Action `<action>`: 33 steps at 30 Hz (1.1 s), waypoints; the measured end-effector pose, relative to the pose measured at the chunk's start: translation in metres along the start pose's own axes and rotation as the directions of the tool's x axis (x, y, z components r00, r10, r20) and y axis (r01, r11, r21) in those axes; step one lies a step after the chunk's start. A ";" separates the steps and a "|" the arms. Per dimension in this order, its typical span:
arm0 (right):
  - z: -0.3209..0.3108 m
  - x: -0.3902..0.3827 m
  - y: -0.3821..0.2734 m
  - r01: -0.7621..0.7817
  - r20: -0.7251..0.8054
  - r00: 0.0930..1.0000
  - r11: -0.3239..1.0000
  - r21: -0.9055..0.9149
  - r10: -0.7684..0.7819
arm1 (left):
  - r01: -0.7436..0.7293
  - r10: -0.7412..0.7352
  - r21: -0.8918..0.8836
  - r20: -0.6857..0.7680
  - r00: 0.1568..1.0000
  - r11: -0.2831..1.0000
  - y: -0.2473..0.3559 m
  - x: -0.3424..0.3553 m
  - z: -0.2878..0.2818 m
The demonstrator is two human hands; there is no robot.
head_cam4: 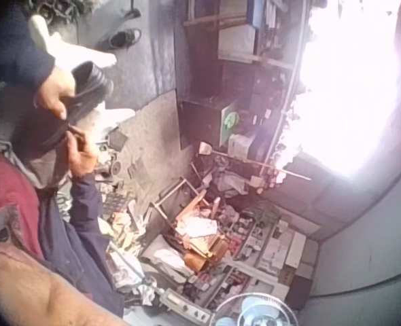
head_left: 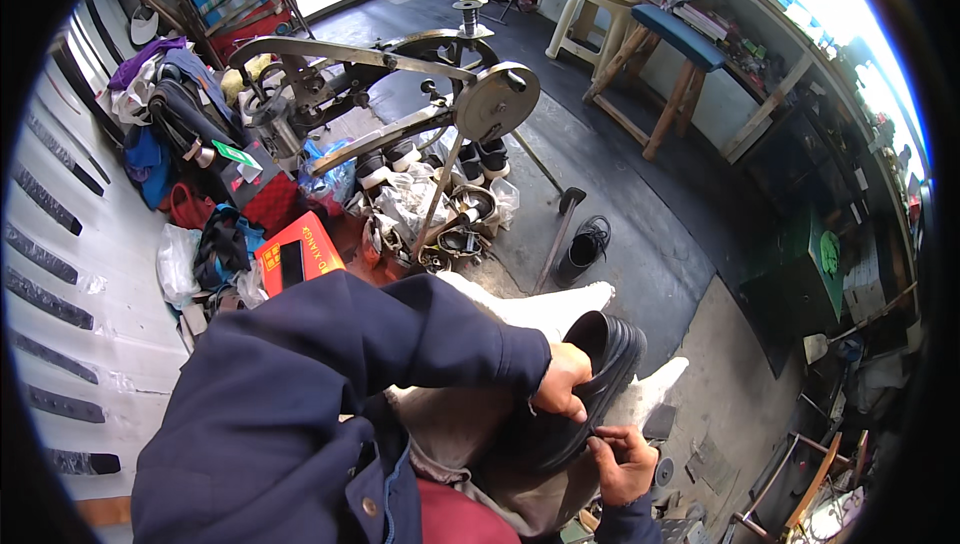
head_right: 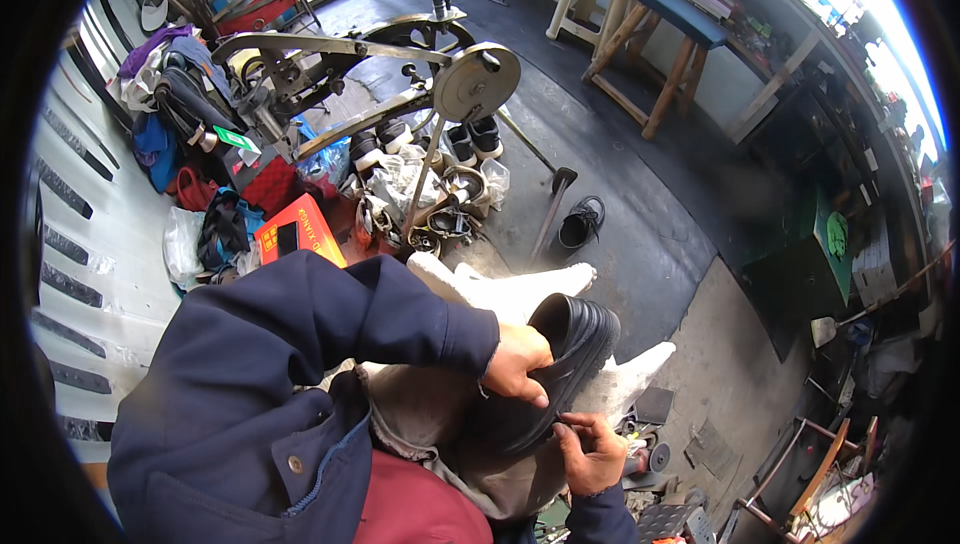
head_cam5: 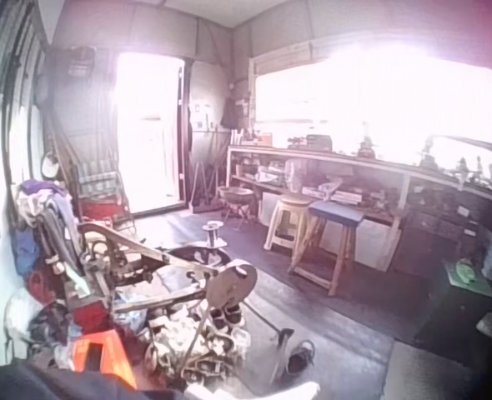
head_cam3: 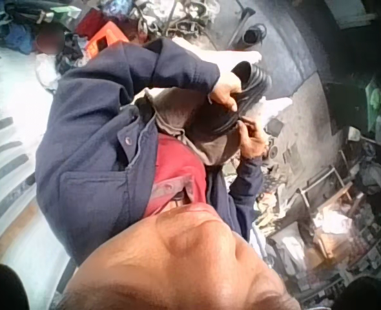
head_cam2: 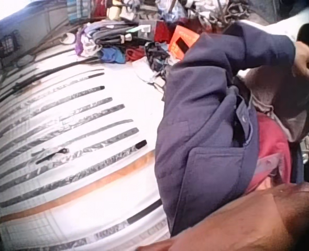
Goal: The person stitches the side of a black shoe using a needle and thread while holding the shoe on a white cloth. The hands repeatedly insert the needle, pull the thread, and adjust the shoe position.
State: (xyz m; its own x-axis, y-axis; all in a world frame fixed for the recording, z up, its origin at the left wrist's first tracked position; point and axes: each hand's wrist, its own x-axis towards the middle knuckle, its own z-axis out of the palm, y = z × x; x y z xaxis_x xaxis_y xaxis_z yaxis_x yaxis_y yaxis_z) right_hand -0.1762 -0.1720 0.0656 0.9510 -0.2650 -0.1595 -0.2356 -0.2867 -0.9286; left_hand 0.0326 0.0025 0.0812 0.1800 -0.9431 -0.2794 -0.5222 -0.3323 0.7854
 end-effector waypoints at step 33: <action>-0.028 -0.050 0.053 -0.082 -0.069 0.994 0.997 -0.010 0.081 | -0.061 -0.042 -0.362 -0.268 0.962 0.930 -0.003 -0.024 0.028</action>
State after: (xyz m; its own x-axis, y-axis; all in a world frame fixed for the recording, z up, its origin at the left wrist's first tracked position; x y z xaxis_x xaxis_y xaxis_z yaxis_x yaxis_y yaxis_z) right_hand -0.2419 -0.1994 0.0340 0.9124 -0.3508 -0.2109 -0.3151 -0.2733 -0.9088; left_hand 0.0067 0.0265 0.0704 0.4187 -0.8951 -0.1537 -0.1945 -0.2537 0.9475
